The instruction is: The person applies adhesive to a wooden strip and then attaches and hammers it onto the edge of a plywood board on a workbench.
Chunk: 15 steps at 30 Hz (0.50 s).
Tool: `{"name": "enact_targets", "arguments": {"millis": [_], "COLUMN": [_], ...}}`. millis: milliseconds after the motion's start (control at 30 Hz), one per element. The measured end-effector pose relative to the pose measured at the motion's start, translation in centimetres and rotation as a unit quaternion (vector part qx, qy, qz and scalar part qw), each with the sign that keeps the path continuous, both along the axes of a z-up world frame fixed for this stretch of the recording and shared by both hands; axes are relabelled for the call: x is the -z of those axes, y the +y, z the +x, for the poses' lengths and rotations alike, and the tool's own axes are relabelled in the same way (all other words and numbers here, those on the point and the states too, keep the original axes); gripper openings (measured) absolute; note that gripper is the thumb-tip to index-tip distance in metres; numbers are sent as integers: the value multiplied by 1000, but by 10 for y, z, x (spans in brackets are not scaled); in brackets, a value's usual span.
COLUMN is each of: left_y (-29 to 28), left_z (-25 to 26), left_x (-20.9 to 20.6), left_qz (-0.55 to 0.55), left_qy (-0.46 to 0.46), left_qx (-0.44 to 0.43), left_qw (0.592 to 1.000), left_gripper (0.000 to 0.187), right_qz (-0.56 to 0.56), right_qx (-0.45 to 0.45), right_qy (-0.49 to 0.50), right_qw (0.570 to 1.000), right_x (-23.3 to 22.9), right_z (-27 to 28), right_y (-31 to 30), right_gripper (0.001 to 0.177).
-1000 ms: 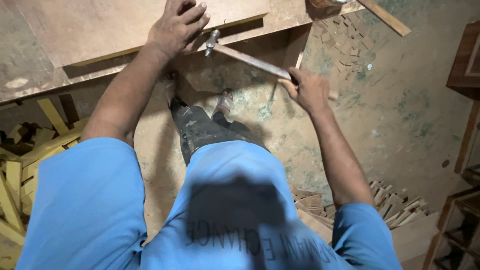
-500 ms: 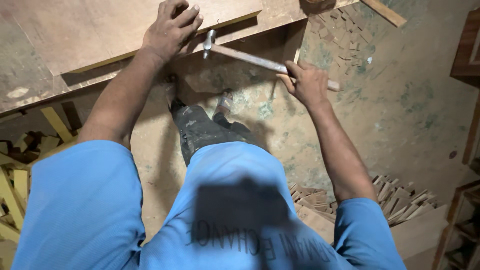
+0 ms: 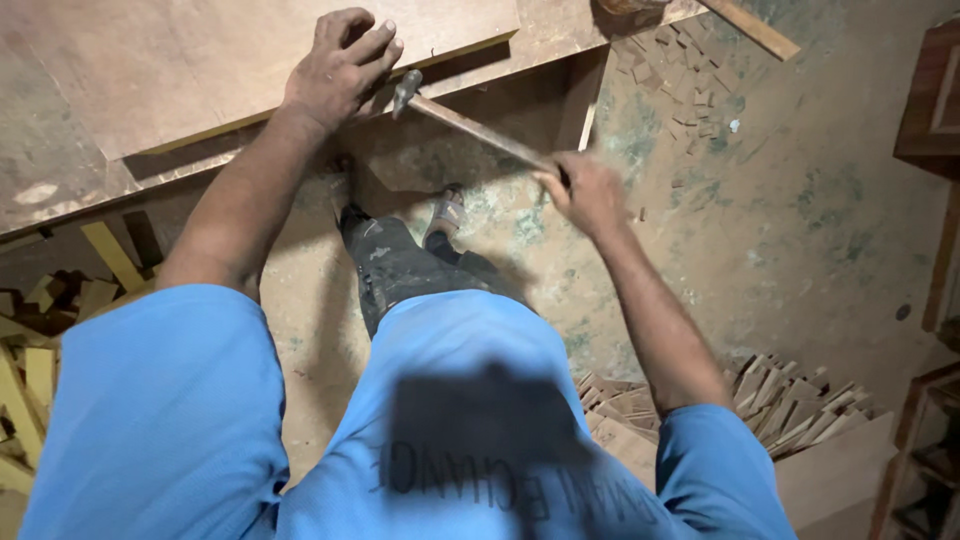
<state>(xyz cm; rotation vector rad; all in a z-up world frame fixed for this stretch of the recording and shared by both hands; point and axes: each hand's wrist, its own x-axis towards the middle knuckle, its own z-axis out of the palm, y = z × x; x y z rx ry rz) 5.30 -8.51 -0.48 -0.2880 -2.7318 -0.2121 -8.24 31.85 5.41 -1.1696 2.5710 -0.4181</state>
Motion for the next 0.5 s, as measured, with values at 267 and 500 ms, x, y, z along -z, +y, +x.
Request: {"name": "enact_targets", "arguments": {"millis": [267, 500], "left_y": [1, 2], "left_z": [0, -3], "left_x": [2, -1], "left_qz": [1, -12], "left_qy": [5, 1], "left_qx": [-4, -6], "left_qw": [1000, 1000], "left_gripper": [43, 47], "right_qz": [-237, -168], "right_qx": [181, 163], "right_qy": [-257, -133], "right_qw": [919, 963], "right_x": [-12, -8], "right_z": [86, 94], "right_y": [10, -22], "right_gripper": [33, 33]}}
